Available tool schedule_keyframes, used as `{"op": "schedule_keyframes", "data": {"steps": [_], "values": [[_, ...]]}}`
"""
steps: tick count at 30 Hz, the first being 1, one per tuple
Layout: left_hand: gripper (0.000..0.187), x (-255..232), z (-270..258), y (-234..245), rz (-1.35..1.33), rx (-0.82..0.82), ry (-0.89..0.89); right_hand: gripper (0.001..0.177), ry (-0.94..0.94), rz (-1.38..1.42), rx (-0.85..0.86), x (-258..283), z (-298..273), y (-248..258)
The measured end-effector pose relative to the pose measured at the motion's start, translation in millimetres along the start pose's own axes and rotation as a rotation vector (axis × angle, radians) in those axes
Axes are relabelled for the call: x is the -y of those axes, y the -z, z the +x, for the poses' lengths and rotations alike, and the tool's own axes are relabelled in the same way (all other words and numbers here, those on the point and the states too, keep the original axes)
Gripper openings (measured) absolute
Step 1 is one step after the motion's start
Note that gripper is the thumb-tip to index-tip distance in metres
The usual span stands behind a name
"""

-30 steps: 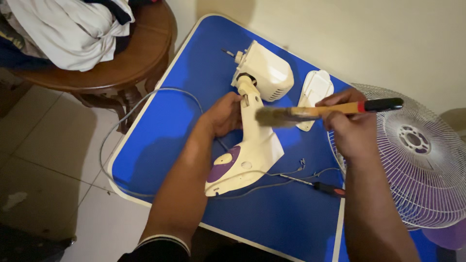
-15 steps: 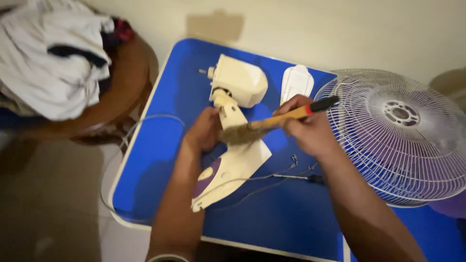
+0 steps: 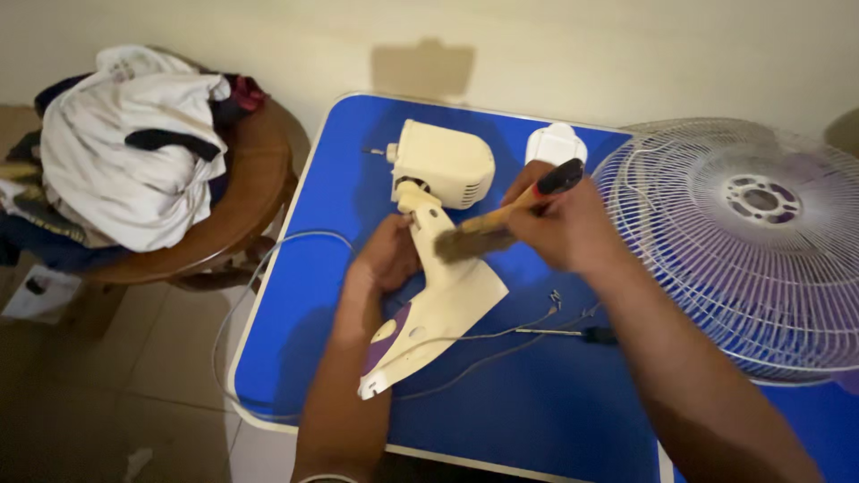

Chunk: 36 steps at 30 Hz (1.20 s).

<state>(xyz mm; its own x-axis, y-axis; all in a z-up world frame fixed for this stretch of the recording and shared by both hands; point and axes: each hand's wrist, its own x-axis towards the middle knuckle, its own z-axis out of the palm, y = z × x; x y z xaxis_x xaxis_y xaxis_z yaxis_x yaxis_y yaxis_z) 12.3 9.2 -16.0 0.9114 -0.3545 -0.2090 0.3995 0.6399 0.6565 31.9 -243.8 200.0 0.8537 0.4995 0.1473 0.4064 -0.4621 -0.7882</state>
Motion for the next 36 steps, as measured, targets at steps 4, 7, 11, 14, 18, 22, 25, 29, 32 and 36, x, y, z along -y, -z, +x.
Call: {"op": "schedule_keyframes", "data": {"steps": [4,7,11,14,18,22,25,29,32,36], "values": [[0.063,5.4,1.7,1.0,-0.028,0.068,-0.038,0.011,0.065,0.019,0.038,20.4,8.8,-1.6],[0.060,6.8,3.0,1.5,-0.103,0.087,-0.117,0.017,0.069,-0.014,0.192,45.6,21.2,-14.8],[0.057,8.3,6.2,4.3,-0.126,0.135,-0.127,0.021,0.184,-0.216,0.274,69.3,33.0,-23.4],[0.053,10.0,-0.7,5.6,-0.166,0.066,-0.152,0.022,0.222,-0.155,0.298,78.5,35.4,-39.0],[0.061,4.7,-2.5,-2.5,-0.187,0.016,-0.128,0.020,0.261,-0.238,0.370,91.1,42.1,-54.4],[0.070,-4.2,-2.9,-11.5,-0.101,0.012,-0.005,0.030,0.161,-0.360,0.336,100.1,53.5,-50.2],[0.079,-3.0,-5.7,-14.4,-0.043,0.082,-0.079,0.033,0.194,-0.316,0.257,96.8,53.8,-51.1],[0.092,-2.4,-5.5,-11.8,-0.014,0.020,-0.045,0.036,0.208,-0.248,0.265,89.0,56.8,-55.7],[0.099,-3.8,-1.4,-7.2,-0.027,0.090,-0.017,0.041,0.132,-0.366,0.246,84.0,63.8,-48.3],[0.101,-3.3,4.2,-9.7,0.010,0.019,-0.010,0.031,0.201,-0.444,0.168,74.9,64.8,-36.8]]}}
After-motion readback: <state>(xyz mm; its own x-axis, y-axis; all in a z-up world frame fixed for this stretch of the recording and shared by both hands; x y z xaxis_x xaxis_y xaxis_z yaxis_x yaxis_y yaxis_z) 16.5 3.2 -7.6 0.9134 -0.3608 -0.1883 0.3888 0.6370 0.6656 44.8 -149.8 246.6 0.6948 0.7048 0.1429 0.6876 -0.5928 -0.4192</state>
